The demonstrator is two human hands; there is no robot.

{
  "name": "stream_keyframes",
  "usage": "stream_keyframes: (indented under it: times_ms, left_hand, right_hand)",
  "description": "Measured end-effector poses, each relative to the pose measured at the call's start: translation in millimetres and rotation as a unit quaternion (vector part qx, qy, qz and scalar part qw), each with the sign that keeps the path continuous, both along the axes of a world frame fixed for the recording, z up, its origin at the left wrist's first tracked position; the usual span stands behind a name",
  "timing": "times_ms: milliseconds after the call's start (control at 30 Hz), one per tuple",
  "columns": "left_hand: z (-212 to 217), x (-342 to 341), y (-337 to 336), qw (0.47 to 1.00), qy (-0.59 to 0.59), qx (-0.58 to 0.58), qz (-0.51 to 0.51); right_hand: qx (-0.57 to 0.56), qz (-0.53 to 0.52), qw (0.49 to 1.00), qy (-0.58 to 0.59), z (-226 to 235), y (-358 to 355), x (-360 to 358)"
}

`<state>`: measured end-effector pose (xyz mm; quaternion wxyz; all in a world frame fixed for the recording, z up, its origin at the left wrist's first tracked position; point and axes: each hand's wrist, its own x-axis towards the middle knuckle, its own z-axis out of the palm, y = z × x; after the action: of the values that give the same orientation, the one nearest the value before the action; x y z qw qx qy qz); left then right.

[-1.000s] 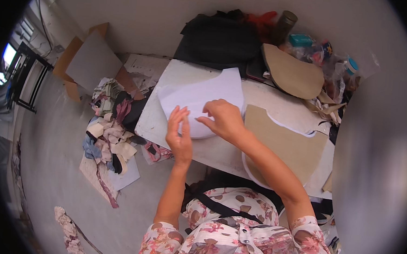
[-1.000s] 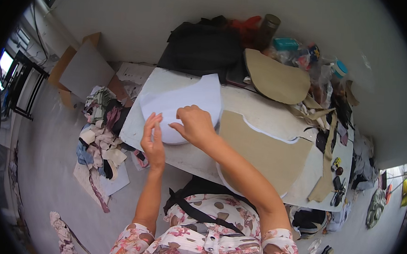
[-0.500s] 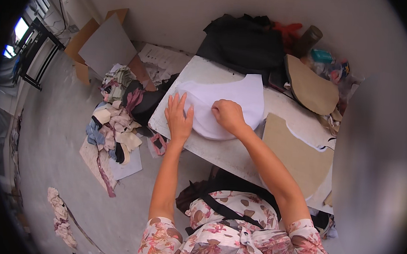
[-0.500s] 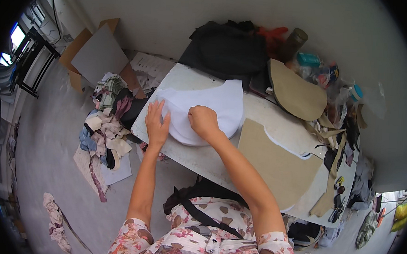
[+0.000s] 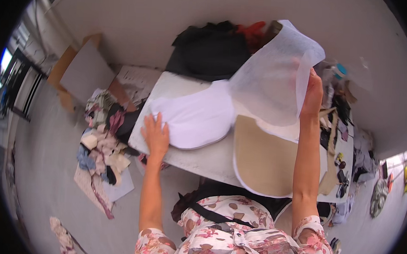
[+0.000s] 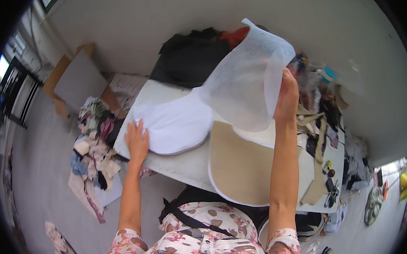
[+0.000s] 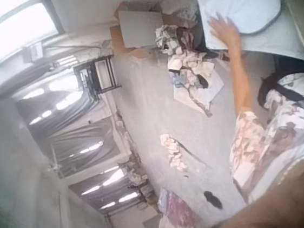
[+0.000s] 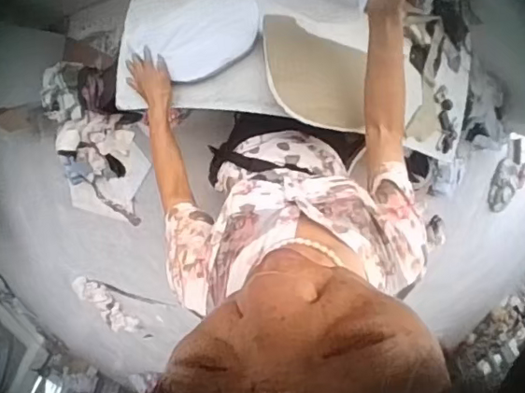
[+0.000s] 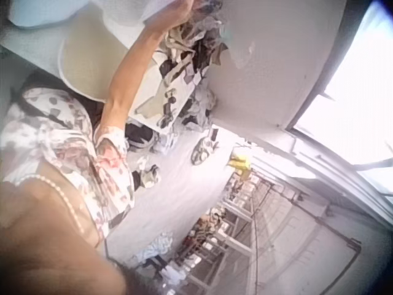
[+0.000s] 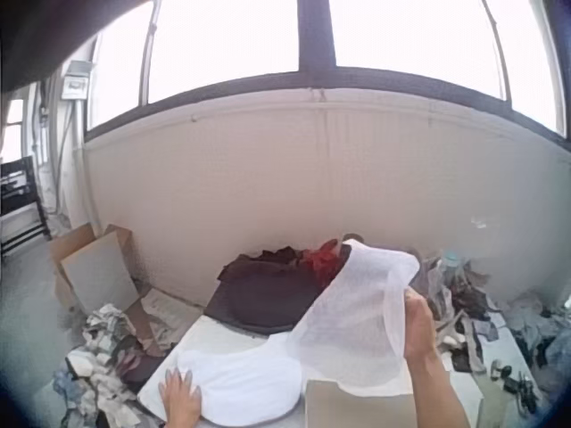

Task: The person repeatedly picks up white and beige fabric pieces from a table, aligns them, and stacks them into a single pile. The person handles the pieces one at a time, smoothing and repositioning them as needed.

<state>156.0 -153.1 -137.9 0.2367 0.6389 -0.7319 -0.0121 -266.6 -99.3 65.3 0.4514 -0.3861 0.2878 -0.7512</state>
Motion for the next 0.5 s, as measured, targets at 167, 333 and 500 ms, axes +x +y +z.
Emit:
stream_keyframes:
  times_ms: [167,333,500]
  left_hand:
    - [94,-33,21,0.967,0.216,-0.068,-0.119]
    - [188,-104,66,0.647,0.577,0.282,-0.410]
    - [202,-108,79,0.685,0.540,0.229,-0.433]
  right_hand:
    - [-0.010,-0.078,0.978,0.191,22,56,-2]
    - [-0.139,-0.090,0.807,0.566,39,91,68]
    - [-0.228,-0.122,0.623,0.739,-7,101,117]
